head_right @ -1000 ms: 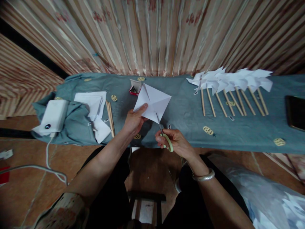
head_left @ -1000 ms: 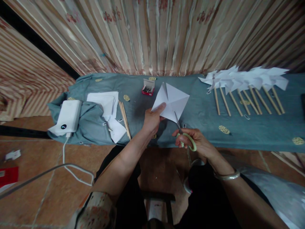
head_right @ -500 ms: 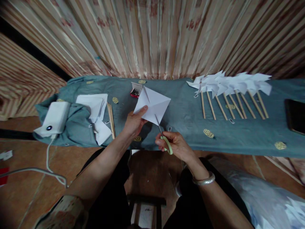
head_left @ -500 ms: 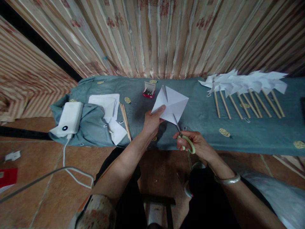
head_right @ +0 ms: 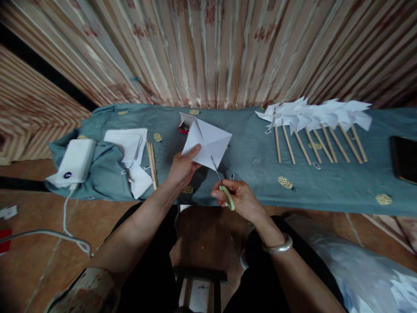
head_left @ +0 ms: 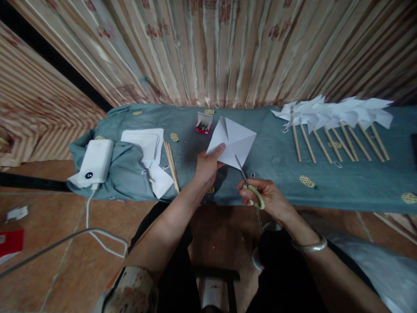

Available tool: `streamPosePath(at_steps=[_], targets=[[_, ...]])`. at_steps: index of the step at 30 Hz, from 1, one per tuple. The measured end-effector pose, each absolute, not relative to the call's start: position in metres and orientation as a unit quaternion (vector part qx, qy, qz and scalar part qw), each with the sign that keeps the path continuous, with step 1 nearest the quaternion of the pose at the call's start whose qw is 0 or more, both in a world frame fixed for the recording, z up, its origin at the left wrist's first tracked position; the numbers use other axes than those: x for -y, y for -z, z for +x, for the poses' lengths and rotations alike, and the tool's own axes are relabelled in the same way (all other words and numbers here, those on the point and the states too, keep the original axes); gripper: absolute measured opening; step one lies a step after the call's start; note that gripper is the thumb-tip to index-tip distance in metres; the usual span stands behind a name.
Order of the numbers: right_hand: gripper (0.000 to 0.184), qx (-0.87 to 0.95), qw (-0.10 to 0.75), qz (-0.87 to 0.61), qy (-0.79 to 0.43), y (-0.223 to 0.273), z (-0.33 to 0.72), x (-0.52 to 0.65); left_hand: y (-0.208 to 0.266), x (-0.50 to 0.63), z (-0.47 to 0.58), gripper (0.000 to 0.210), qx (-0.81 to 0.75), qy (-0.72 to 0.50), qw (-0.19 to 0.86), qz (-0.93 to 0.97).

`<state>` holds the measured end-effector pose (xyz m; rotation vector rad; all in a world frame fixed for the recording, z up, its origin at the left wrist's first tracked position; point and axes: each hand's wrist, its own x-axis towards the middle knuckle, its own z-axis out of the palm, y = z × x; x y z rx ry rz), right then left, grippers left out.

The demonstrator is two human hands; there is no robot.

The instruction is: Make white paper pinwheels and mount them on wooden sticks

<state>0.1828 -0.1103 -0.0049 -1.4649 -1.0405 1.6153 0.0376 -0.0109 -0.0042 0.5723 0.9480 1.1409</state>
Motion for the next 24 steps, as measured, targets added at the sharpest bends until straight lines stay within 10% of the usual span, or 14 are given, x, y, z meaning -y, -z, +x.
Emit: streamPosePath(at_steps=[24], targets=[[0.041, 0.405, 0.377, -0.563, -0.615, 0.0045, 0.1823, 0.1107, 0.0074, 0.015, 0.0432, 0.041, -0.43, -0.504, 0.697, 0.274]])
